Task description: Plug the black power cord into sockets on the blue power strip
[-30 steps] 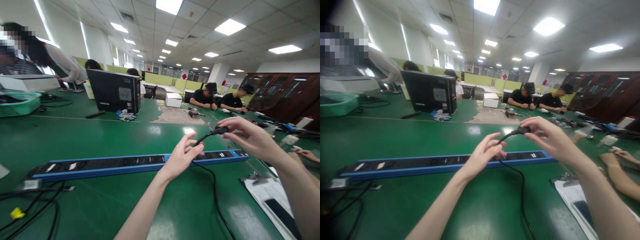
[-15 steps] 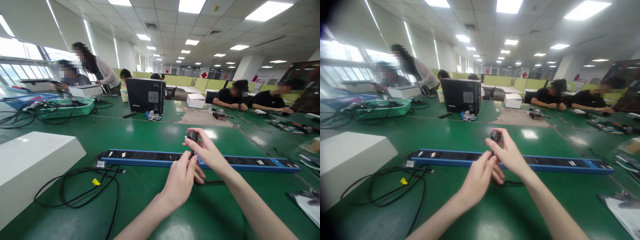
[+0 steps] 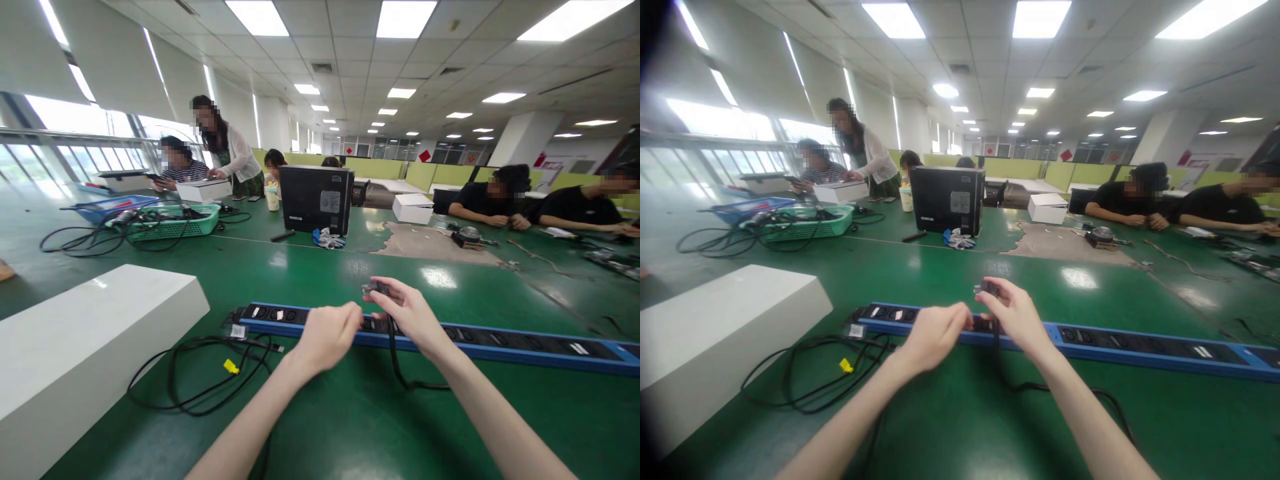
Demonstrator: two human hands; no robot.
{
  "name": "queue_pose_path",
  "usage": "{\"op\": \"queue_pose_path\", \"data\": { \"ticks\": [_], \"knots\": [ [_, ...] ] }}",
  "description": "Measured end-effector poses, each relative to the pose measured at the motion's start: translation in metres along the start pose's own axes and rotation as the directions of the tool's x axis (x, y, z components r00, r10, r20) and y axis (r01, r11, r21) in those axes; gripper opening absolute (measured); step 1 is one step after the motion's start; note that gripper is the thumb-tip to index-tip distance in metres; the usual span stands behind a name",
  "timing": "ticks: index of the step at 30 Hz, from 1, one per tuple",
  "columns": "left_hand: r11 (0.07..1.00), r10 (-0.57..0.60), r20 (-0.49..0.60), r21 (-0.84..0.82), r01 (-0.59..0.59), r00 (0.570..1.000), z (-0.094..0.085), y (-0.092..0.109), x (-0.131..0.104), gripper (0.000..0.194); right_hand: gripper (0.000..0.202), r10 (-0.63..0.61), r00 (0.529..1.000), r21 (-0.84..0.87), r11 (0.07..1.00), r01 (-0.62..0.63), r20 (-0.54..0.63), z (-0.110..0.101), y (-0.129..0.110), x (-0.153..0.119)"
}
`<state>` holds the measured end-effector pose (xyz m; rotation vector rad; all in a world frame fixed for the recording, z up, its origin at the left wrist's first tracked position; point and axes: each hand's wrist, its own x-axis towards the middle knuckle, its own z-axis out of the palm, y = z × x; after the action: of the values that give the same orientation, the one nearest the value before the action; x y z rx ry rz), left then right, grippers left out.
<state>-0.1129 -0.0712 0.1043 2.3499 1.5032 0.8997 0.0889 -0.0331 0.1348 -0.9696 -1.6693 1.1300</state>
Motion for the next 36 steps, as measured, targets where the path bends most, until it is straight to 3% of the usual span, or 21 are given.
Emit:
{"op": "queue_pose_path", "data": {
  "ticks": [2, 4, 6, 9, 12, 15, 18, 20, 25, 29, 32, 36],
  "knots": [
    [0.972, -0.154, -0.11, 0.163, 0.171, 0.982, -0.018, -0.047, 0.003, 0.039, 0.049, 0.046, 0.997, 0.021, 0.999, -0.048, 0.063, 0.015, -0.003, 0.006],
    [0.926, -0.207, -0.209, 0.274, 0.261, 0.956, -0.029, -0.091, 0.001, 0.033, 0.047, 0.083, 0.99, -0.016, 0.997, -0.081, 0.116, 0.031, -0.003, 0.012],
    [0.903, -0.215, -0.19, 0.334, 0.269, 0.958, -0.03, -0.127, -0.006, 0.031, 0.041, 0.106, 0.986, -0.121, 0.989, -0.091, 0.132, 0.049, 0.003, 0.021],
    [0.894, -0.257, -0.1, 0.354, 0.275, 0.961, -0.023, -0.156, -0.016, 0.035, 0.031, 0.105, 0.988, -0.346, 0.936, -0.061, 0.11, 0.074, 0.019, 0.037],
    [0.911, -0.252, -0.032, 0.331, 0.248, 0.967, -0.024, -0.169, -0.02, 0.038, 0.024, 0.142, 0.983, -0.494, 0.867, -0.068, 0.113, 0.098, 0.037, 0.052],
    [0.961, -0.191, 0.114, 0.223, 0.162, 0.975, -0.04, -0.18, -0.022, 0.034, 0.02, 0.187, 0.977, -0.566, 0.819, -0.095, 0.106, 0.119, 0.051, 0.061],
    [0.996, -0.079, 0.247, 0.065, 0.065, 0.966, -0.054, -0.191, -0.024, 0.064, 0.02, 0.196, 0.976, -0.631, 0.771, -0.092, 0.097, 0.137, 0.059, 0.061],
    [0.997, -0.071, 0.258, 0.034, 0.064, 0.963, -0.058, -0.196, -0.026, 0.073, 0.021, 0.166, 0.983, -0.693, 0.718, -0.068, 0.075, 0.147, 0.059, 0.059],
    [0.994, -0.109, 0.251, 0.014, 0.109, 0.962, -0.056, -0.199, -0.027, 0.069, 0.031, 0.113, 0.993, -0.874, 0.485, -0.039, 0.019, 0.157, 0.044, 0.058],
    [0.994, -0.111, 0.244, 0.006, 0.113, 0.963, -0.056, -0.199, -0.027, 0.069, 0.044, 0.154, 0.983, -0.95, 0.307, 0.05, 0.102, 0.154, 0.025, 0.071],
    [0.994, -0.108, 0.24, 0.012, 0.108, 0.965, -0.057, -0.2, -0.027, 0.07, 0.047, 0.222, 0.961, -0.961, 0.252, 0.109, 0.167, 0.15, 0.016, 0.082],
    [0.995, -0.101, 0.237, 0.018, 0.099, 0.966, -0.057, -0.199, -0.027, 0.068, 0.045, 0.245, 0.961, -0.969, 0.238, 0.065, 0.125, 0.152, 0.017, 0.088]
  ]
}}
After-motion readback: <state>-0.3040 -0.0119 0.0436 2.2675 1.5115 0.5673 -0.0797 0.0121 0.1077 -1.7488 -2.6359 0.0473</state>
